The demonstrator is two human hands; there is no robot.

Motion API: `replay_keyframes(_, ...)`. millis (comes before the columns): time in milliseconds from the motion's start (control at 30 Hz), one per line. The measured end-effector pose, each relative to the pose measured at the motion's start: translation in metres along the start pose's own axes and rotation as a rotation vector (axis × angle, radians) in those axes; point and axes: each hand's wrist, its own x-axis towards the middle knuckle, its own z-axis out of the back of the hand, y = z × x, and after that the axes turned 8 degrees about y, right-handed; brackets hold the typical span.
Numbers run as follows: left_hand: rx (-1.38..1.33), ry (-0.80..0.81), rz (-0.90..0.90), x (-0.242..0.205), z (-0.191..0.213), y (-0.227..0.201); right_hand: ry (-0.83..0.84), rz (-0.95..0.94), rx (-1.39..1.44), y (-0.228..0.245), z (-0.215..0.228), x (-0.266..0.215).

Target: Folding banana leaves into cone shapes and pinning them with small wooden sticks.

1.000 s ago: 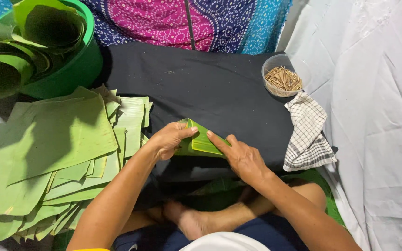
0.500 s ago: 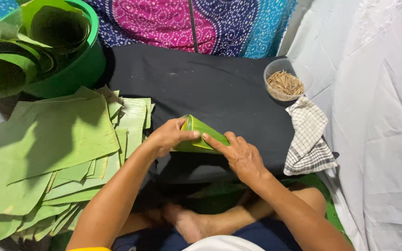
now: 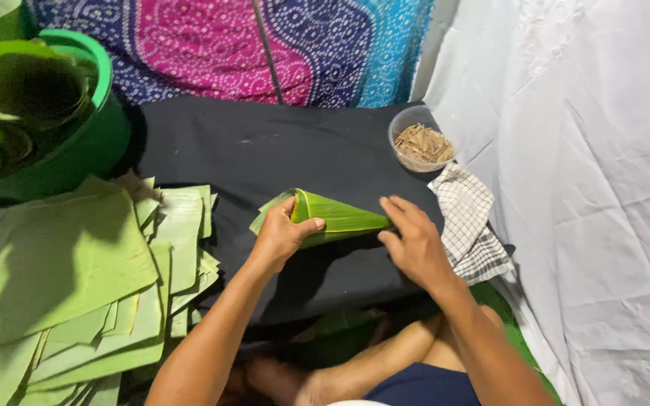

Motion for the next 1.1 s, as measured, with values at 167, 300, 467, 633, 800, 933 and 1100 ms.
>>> replay_keyframes(167, -0.012, 0.030, -0.059, 0.028, -0.031, -0.003, -0.187, -0.167, 0.045, -0.047, 0.030, 0.020)
replay_keyframes(300, -0.051, 0.049, -0.076, 0.048, -0.049, -0.004, -0.250, -0.230, -0.064, -0.121, 0.043, 0.055)
replay_keyframes(467, -0.030, 0.051, -0.100, 0.074, -0.064, -0.007, -0.095, -0.225, -0.148, -0.175, 0.034, 0.107)
replay_keyframes(633, -0.004, 0.053, -0.052, 0.084, -0.074, -0.014, 0.362, -0.344, -0.238, -0.174, 0.031, 0.148)
replay_keyframes(800, -0.046, 0.050, 0.061, 0.093, -0.076, -0.005, 0.687, -0.533, -0.457, -0.170, 0.022, 0.165)
replay_keyframes(933, -0.066, 0.053, 0.100, 0.099, -0.074, 0.003, 0.692, -0.540, -0.486, -0.193, 0.000, 0.160)
replay_keyframes(1100, -0.120, 0.081, 0.096, 0.108, -0.079, 0.004, 0.685, -0.530, -0.461, -0.193, 0.002, 0.160)
